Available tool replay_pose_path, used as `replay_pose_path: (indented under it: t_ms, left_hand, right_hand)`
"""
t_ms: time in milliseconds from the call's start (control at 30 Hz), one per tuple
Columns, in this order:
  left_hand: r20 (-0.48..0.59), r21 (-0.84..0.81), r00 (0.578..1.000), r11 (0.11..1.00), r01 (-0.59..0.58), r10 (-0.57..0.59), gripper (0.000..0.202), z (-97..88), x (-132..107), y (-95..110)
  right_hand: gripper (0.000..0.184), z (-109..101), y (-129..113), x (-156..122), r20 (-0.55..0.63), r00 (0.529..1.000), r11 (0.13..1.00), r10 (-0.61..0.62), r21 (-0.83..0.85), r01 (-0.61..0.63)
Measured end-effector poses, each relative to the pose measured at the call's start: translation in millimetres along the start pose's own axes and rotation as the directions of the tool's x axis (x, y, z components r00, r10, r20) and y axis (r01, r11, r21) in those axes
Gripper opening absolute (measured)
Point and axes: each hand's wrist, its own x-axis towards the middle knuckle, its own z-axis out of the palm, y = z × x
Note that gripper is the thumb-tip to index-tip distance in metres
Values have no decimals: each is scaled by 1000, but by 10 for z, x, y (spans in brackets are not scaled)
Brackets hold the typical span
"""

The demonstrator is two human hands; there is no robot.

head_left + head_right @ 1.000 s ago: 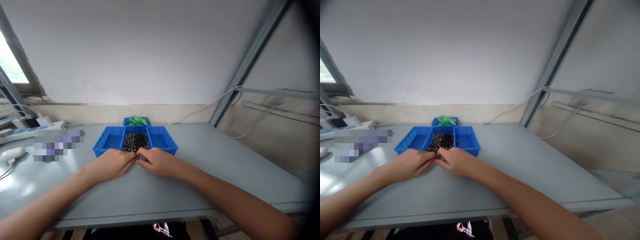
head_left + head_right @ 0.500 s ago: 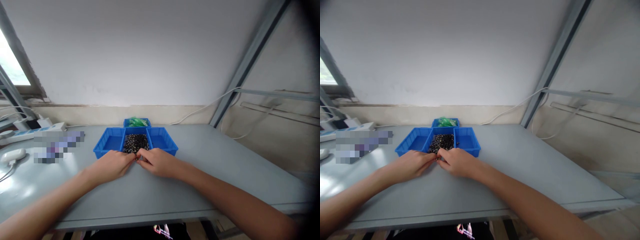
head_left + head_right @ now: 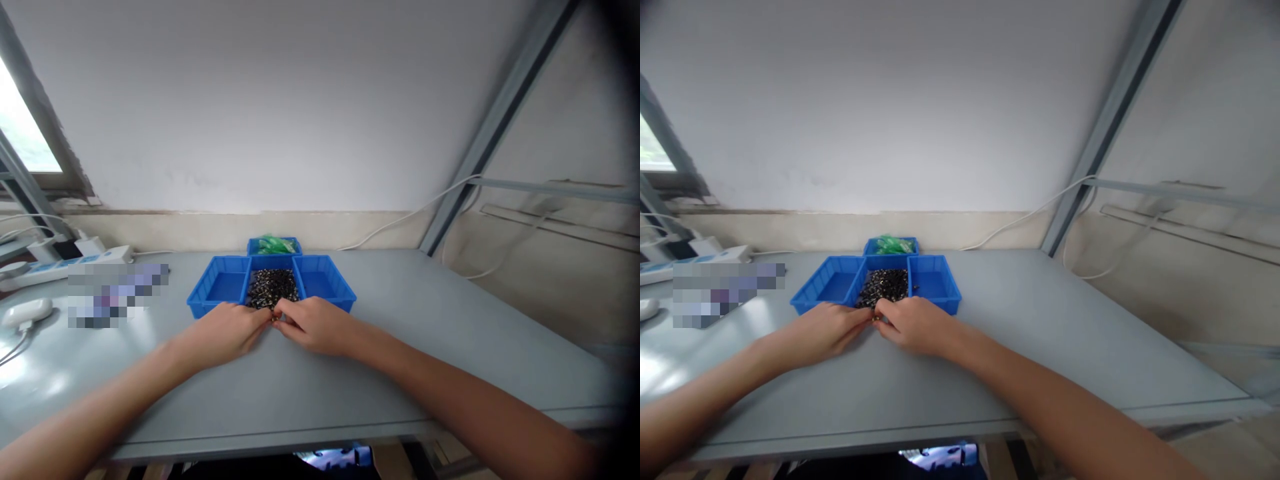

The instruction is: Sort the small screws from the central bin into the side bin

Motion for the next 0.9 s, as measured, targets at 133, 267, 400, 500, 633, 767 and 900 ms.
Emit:
replay_pose_path:
  t_ms: [133,267,400,500,633,767,900]
  left_hand:
    - [-17,2,1000,1000,22,-22,23,-22,-5,16]
    - [-53,6,998,999,42,-41,25,-42,-3,30]
    - [-87,-3,995,999,39,-39,22,-49,10,31]
    - [-93,-11,995,999,42,-43,21,-53,15,25]
    - [-117,-17,993,1000,17,-19,25,-54,6,15]
    - [-117,-5,993,1000,17,-18,27,-42,-1,8]
    - [-110,11,994,1000,10,-9,28,-36,5,6]
  right_hand:
    - [16,-9,-2,4,19,999,999,27,-23,-26]
    - [16,-1,9,11,29,999,998,44,-43,-43]
    - [20,6,8,14,30,998,998,46,-45,-45]
    - [22,-6,-5,14,41,998,998,46,-52,-44]
    - [26,-16,-12,16,55,998,998,33,-52,-30]
    - [25,2,3,24,53,998,998,46,-46,-43]
    - [27,18,12,28,49,998,998,32,-50,-29]
